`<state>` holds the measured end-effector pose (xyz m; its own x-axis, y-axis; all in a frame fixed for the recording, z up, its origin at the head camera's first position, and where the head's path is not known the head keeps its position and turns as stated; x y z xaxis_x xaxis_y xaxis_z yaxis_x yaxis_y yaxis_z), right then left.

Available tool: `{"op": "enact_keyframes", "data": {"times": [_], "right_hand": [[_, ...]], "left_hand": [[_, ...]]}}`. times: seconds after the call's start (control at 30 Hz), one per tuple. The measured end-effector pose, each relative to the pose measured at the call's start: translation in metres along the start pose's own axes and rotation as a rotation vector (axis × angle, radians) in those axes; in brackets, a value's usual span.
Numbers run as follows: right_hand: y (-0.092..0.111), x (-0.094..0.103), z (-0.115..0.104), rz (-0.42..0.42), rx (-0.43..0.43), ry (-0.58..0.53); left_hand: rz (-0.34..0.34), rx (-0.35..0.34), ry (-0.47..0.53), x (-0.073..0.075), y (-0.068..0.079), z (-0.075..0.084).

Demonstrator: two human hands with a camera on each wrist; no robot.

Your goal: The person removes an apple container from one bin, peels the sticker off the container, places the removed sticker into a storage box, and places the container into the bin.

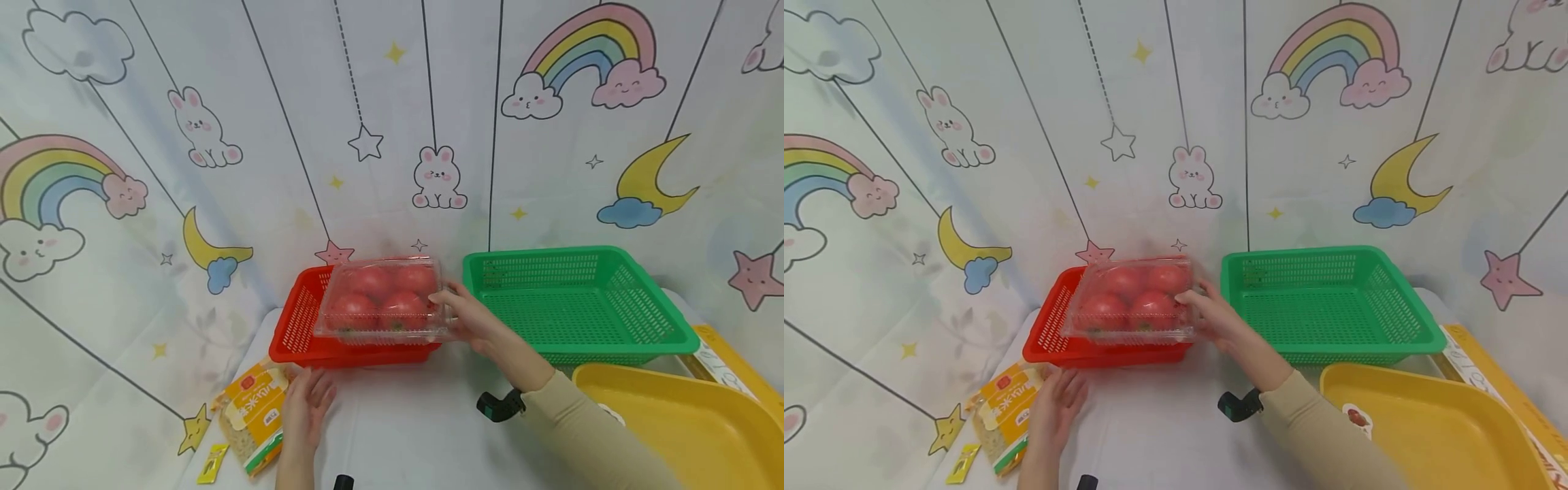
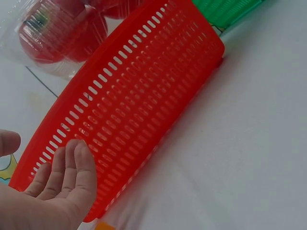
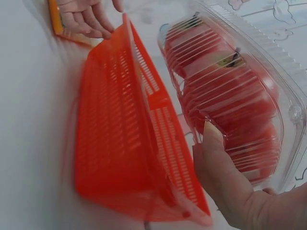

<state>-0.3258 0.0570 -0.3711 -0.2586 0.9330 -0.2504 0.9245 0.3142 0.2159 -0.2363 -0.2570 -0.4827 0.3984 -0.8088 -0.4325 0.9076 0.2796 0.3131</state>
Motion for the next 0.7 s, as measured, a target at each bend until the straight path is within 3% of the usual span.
{"op": "enact_keyframes", "data": {"times": [0.23,0.7], "right_hand": [[-0.022,-0.011,-0.004,-0.024,0.008,-0.043],[-0.061,-0.021,-0.003,-0.011,-0.036,-0.067]], "left_hand": [[-0.025,0.009,0.182,-0.002,-0.007,-0.005],[0.019,-0.015,0.316,-0.007,-0.022,-0.001]]}}
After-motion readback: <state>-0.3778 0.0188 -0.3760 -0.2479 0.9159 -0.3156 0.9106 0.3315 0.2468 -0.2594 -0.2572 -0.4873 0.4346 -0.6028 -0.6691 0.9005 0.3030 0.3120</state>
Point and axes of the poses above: each hand's wrist, its own y-axis away from the middle knuckle, its own x-axis out of the back of the hand, z = x × y, the point moved 9 cm from there along -y, towards the middle knuckle, and after that the axes turned 1 degree about -z, right-handed, at the moved point
